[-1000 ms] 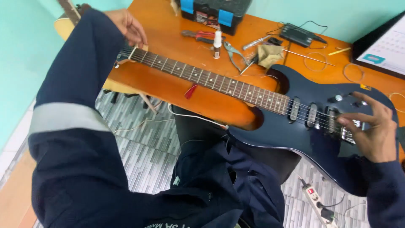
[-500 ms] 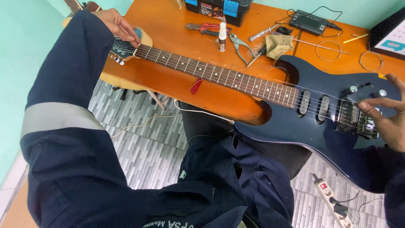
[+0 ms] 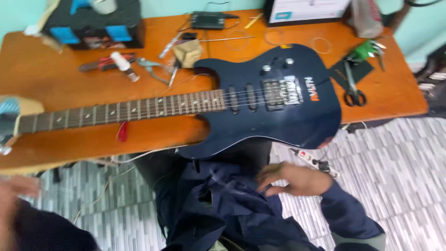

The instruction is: The person repairs a broken guitar string by hand, twisting and joining the ends, then uses pliers to secure the connection. The guitar remains on the workbench throughout.

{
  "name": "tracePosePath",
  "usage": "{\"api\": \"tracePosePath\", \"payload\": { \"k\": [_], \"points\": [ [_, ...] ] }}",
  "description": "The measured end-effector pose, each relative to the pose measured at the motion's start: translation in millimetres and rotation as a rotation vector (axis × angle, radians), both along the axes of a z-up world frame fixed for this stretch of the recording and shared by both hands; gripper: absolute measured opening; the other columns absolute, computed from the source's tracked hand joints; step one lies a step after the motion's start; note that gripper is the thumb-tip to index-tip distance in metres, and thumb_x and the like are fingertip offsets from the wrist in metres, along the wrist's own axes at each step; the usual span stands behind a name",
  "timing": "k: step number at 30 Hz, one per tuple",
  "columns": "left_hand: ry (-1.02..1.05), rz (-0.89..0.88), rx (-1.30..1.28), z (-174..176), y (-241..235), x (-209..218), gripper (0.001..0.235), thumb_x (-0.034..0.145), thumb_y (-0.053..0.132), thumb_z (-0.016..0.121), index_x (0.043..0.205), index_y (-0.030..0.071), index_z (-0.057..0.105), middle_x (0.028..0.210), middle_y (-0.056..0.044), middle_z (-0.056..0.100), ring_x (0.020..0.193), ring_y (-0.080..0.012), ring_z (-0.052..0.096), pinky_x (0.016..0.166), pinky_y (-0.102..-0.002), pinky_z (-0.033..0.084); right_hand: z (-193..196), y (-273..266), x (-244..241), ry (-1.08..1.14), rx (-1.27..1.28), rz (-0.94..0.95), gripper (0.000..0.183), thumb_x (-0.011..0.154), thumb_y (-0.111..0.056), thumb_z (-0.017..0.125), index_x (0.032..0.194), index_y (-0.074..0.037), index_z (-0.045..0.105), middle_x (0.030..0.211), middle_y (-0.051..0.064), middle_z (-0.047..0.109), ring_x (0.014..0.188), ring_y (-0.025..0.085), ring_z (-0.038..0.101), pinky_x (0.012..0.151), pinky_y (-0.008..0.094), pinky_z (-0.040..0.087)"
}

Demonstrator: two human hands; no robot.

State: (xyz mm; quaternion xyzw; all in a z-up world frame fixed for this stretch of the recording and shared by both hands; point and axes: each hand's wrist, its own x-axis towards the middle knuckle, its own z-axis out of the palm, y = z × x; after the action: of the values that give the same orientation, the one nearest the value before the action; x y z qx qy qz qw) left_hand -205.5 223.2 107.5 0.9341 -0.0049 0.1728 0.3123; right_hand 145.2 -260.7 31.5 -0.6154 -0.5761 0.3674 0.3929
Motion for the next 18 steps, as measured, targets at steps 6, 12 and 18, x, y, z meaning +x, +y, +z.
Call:
{"api": "tracePosePath", "payload": {
  "k": [6, 12, 18],
  "points": [
    [-0.274, 0.058, -0.173, -26, -166, 132, 0.023, 0.077, -0.002, 0.075, 0.097, 0.007, 0.082, 0.092, -0.005, 0.084, 0.063, -0.0208, 0.081, 0.061, -0.029, 0.068, 42, 3, -27, -0.367, -0.008, -0.302, 0.036, 0.095, -0.008, 0.060, 0.130, -0.002, 0.068, 0.115, 0.026, 0.073, 0.103, 0.046, 0.071, 0.084, 0.055, 0.054],
    [-0.380, -0.021, -0.411, -44, -226, 214, 0.059, 0.093, -0.003, 0.069, 0.148, 0.001, 0.050, 0.091, -0.008, 0.083, 0.070, -0.0205, 0.080, 0.073, -0.031, 0.062, 42, 79, -55, -0.069, 0.484, -0.618, 0.041, 0.089, -0.021, 0.077, 0.122, 0.003, 0.070, 0.105, 0.015, 0.076, 0.093, 0.035, 0.076, 0.078, 0.042, 0.060],
    [-0.500, 0.011, -0.404, -56, -235, 216, 0.054, 0.087, -0.005, 0.077, 0.139, 0.003, 0.063, 0.087, -0.005, 0.082, 0.073, -0.0219, 0.081, 0.071, -0.033, 0.065, 9, 96, -65, -0.017, 0.658, -0.848, 0.013, 0.095, 0.000, 0.066, 0.097, 0.005, 0.078, 0.060, 0.006, 0.067, 0.039, 0.011, 0.058, 0.043, 0.023, 0.049]
  ]
}}
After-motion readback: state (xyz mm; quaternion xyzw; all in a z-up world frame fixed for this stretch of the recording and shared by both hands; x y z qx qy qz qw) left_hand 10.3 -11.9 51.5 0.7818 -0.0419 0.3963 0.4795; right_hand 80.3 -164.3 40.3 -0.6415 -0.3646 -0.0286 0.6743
